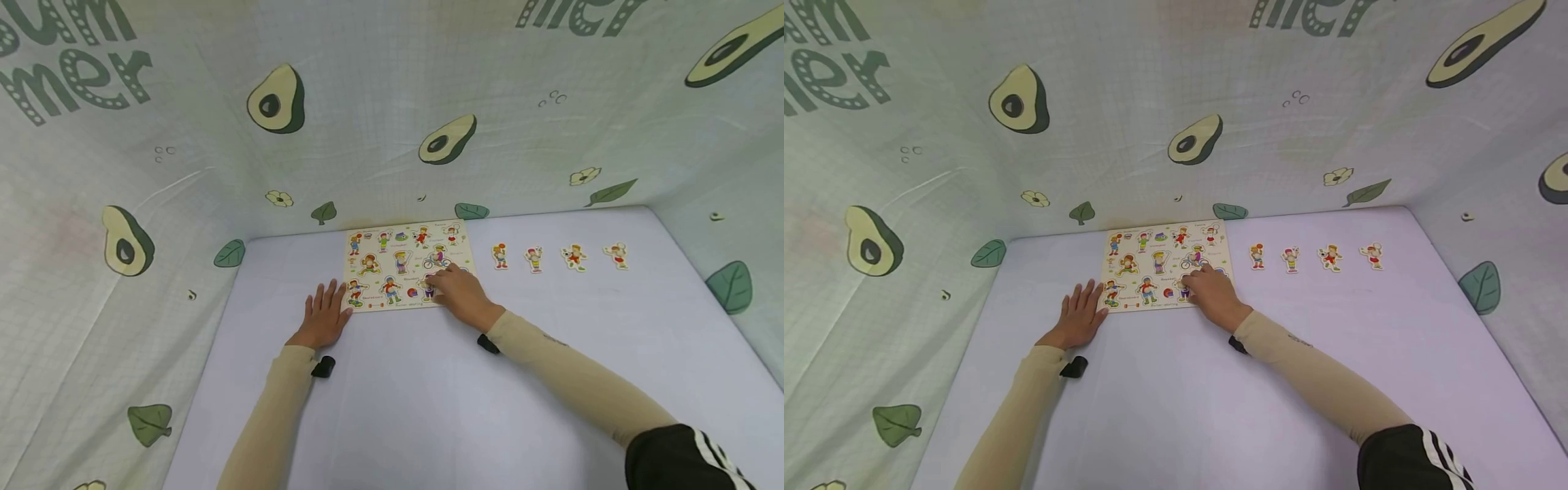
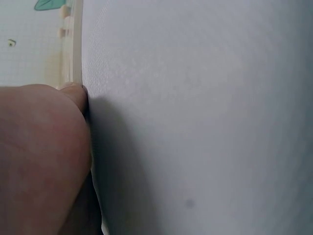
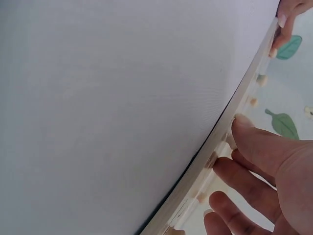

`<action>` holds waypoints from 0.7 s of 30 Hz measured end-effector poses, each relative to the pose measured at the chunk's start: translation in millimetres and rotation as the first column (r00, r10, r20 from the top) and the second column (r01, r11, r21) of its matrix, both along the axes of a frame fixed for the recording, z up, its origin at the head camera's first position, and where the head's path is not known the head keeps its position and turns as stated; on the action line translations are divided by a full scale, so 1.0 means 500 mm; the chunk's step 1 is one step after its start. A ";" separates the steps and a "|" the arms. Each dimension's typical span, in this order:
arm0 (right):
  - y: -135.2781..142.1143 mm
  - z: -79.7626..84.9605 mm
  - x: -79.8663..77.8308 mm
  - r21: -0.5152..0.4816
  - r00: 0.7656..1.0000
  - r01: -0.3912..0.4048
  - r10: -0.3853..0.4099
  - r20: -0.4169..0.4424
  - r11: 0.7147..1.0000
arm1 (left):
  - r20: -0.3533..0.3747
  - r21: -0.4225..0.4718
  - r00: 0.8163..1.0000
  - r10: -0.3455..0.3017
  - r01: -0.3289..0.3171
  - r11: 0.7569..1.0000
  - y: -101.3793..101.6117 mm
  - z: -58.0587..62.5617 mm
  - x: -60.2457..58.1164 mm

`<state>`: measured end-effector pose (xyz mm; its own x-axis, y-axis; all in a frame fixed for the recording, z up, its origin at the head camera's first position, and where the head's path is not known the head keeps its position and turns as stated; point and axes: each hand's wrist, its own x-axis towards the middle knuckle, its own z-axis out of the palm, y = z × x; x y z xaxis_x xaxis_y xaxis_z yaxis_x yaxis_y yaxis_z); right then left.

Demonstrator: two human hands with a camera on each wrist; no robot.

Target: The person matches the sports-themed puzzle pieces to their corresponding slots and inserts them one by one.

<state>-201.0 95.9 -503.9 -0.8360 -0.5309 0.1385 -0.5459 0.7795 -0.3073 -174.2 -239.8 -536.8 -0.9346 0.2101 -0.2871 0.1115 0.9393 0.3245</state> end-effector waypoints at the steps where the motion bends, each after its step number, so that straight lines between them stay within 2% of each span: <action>1: 0.003 0.001 0.003 -0.005 1.000 0.001 -0.001 0.003 1.000 | -0.001 0.003 1.000 -0.001 0.001 1.000 0.000 -0.002 -0.001; 6: 0.028 0.006 0.017 -0.042 1.000 -0.005 0.005 0.016 0.999 | 0.001 0.000 1.000 -0.001 0.001 1.000 -0.002 -0.009 -0.004; 11: 0.070 0.015 0.028 -0.060 1.000 0.022 -0.022 -0.005 0.998 | 0.015 0.000 1.000 0.000 0.000 1.000 0.002 0.001 -0.003; 16: 0.129 0.024 0.030 -0.081 0.995 0.092 -0.095 -0.026 0.992 | 0.022 0.020 1.000 -0.001 0.000 1.000 0.007 0.012 0.002; 21: 0.194 0.024 0.018 -0.088 0.978 0.201 -0.205 -0.038 0.976 | 0.019 0.018 1.000 -0.005 0.005 1.000 0.008 0.018 0.004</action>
